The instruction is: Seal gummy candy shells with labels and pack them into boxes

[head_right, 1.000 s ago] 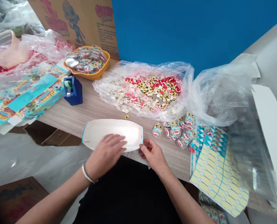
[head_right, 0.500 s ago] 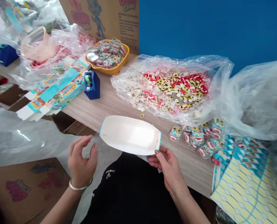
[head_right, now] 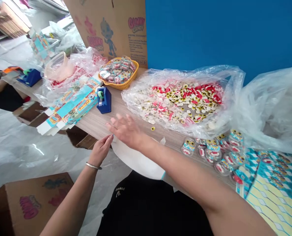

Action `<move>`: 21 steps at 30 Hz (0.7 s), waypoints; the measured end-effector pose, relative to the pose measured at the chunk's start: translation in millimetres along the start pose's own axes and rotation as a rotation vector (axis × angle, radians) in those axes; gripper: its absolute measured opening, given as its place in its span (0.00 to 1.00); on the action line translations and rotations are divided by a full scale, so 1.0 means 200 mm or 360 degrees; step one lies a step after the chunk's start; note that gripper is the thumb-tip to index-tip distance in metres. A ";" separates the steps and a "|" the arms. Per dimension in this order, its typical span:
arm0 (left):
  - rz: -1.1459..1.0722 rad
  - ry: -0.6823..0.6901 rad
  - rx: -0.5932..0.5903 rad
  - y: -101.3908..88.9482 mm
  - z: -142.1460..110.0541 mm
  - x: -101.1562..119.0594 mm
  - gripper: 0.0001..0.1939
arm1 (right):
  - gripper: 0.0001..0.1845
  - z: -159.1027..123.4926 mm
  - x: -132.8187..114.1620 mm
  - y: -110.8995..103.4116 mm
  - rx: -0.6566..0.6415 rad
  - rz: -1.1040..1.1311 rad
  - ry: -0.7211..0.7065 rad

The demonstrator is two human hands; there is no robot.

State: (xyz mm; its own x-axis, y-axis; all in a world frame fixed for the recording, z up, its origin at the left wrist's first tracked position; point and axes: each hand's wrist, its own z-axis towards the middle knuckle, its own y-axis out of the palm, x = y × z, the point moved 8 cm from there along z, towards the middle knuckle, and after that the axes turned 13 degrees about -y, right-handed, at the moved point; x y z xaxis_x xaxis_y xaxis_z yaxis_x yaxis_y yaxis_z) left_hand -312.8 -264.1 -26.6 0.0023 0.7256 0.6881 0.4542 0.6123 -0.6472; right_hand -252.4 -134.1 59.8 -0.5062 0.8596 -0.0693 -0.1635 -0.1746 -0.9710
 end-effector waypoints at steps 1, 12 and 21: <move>0.0020 0.0011 0.0007 0.00 0.01 0.01 0.30 | 0.25 0.09 0.02 0.09 -0.0099 0.0034 -0.0105; 0.0011 0.0024 -0.0027 0.04 0.07 0.03 0.25 | 0.16 0.18 0.10 0.44 -0.0434 0.0005 -0.0288; 0.0128 0.0130 0.0178 0.05 0.06 0.01 0.22 | 0.13 0.16 0.08 0.30 -0.0127 -0.0015 -0.0009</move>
State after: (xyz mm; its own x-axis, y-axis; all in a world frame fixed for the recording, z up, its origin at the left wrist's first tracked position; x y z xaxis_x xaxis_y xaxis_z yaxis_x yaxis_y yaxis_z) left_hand -318.3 -253.4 -35.3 0.1089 0.7485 0.6542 0.3474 0.5879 -0.7305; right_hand -297.9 -147.0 8.2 -0.5099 0.8582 -0.0590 -0.1002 -0.1274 -0.9868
